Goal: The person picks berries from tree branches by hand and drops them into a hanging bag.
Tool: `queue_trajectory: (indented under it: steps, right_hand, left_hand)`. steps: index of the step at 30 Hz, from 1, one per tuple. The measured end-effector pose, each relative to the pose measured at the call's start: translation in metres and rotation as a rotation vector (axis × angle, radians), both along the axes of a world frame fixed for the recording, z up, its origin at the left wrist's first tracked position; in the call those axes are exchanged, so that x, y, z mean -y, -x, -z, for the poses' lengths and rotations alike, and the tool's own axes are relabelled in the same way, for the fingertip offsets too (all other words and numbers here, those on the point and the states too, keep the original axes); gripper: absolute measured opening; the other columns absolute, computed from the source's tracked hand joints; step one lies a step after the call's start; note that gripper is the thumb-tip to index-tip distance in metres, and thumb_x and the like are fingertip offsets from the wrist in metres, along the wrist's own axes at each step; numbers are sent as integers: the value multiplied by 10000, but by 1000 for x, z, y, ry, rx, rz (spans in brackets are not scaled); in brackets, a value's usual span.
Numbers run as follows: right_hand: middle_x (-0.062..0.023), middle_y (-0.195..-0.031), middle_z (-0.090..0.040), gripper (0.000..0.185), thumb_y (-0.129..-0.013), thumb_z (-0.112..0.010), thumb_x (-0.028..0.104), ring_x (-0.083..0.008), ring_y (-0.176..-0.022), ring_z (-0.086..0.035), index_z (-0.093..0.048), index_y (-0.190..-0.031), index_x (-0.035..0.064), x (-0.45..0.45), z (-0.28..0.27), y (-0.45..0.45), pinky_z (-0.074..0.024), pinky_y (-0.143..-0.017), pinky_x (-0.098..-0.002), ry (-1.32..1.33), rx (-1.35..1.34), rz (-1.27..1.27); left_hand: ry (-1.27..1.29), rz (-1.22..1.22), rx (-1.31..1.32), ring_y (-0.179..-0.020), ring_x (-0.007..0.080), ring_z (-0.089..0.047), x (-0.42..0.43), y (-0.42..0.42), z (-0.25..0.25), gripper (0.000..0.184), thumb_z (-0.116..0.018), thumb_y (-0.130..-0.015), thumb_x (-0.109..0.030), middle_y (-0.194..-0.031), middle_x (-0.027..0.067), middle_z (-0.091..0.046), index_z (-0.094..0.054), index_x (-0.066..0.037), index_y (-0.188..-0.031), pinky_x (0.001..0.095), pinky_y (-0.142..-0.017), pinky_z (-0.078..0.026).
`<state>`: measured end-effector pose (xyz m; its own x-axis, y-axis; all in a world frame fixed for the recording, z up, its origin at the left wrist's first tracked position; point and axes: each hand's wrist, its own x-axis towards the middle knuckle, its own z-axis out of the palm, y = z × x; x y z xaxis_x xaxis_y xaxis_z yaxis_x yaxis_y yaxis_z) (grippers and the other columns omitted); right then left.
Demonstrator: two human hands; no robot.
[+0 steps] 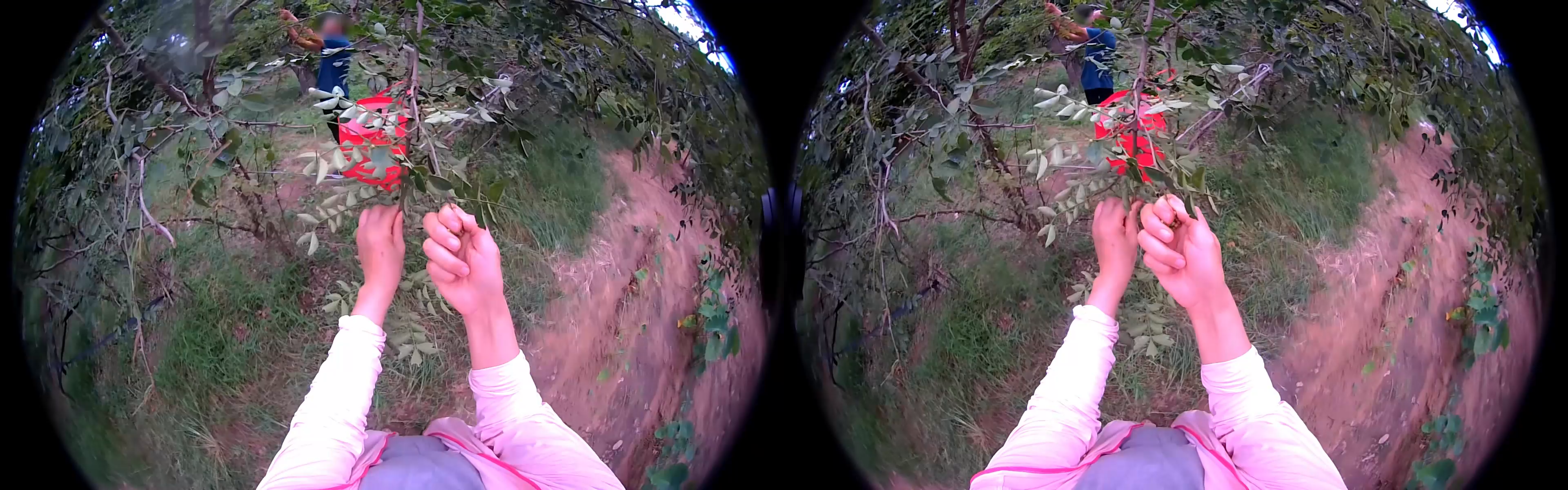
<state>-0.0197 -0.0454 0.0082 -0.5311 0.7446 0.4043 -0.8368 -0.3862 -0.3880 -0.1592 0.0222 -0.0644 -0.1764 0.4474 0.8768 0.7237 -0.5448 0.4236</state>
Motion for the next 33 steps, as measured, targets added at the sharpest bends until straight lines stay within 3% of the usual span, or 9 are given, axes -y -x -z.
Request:
queue_trajectory:
  steps: [3, 5, 9, 12, 18, 19, 25, 29, 33]
  right_hand:
    - [41, -690, -360, 273, -1040, -359, 293, -34, -426, -259, -416, -843, 114, 3, 1, -7, -208, -372, -190, 37, -50, 23]
    - [27, -691, -357, 222, -1021, -400, 230, -45, -428, -288, -411, -841, 100, 10, 6, -11, -215, -367, -206, 72, -99, -24]
    - [33, -683, -349, 212, -992, -476, 244, -48, -421, -281, -422, -839, 107, 44, 56, -15, -196, -365, -215, 173, -93, -29]
    - [41, -654, -340, 244, -1007, -416, 252, -30, -431, -249, -430, -813, 105, 59, 77, -26, -195, -360, -192, 262, 62, 130]
    - [26, -643, -351, 272, -1012, -386, 249, -44, -444, -251, -411, -790, 95, 59, 85, -47, -181, -400, -215, 56, 449, 392]
    - [26, -640, -349, 274, -1012, -385, 248, -43, -444, -250, -408, -786, 95, 55, 84, -48, -180, -399, -216, 57, 417, 378]
    - [31, -630, -340, 305, -1028, -395, 276, -42, -448, -241, -400, -779, 101, 30, 51, -37, -176, -403, -216, 14, 443, 477]
    - [43, -640, -354, 311, -1028, -426, 304, -38, -450, -245, -433, -803, 90, 13, 45, -14, -184, -412, -221, -54, 777, 514]
    - [49, -636, -360, 292, -1022, -442, 317, -40, -453, -265, -462, -829, 98, 12, 58, 9, -178, -419, -222, 27, 796, 455]
  left_hand:
    - [19, 2, -10, -812, 333, -544, 0, -6, -2, 72, -616, -850, -59, -833, 140, -583, -634, 2, -884, 424, -714, -440]
    - [40, -17, -38, -805, 329, -555, -1, -11, -1, 95, -625, -866, -74, -851, 137, -611, -652, 2, -915, 420, -710, -446]
    - [-6, -19, 22, -801, 327, -556, -7, 4, 8, 96, -623, -869, -73, -848, 137, -613, -655, 9, -905, 418, -720, -445]
    - [-34, 20, 26, -791, 310, -553, -9, 10, 8, 95, -614, -878, -75, -827, 122, -611, -664, 1, -907, 405, -728, -440]
    - [150, 290, 175, -710, 123, -523, -4, 11, -1, 171, -568, -956, -136, -743, 34, -563, -682, -9, -961, 277, -699, -426]
    - [191, 331, 200, -691, 102, -519, -1, 9, -7, 189, -557, -972, -152, -735, 22, -565, -678, -7, -967, 267, -697, -428]
    - [328, 704, 466, -653, 55, -508, 8, 2, -28, 243, -513, -1005, -214, -736, 11, -664, -639, -6, -1006, 229, -640, -405]
    - [403, 730, 524, -643, 21, -496, 11, 7, -31, 251, -502, -1012, -250, -772, 29, -705, -620, -29, -1000, 190, -591, -360]
    - [369, 739, 587, -639, 20, -510, 16, 6, -31, 266, -496, -1013, -268, -766, 29, -703, -626, -36, -992, 198, -569, -349]
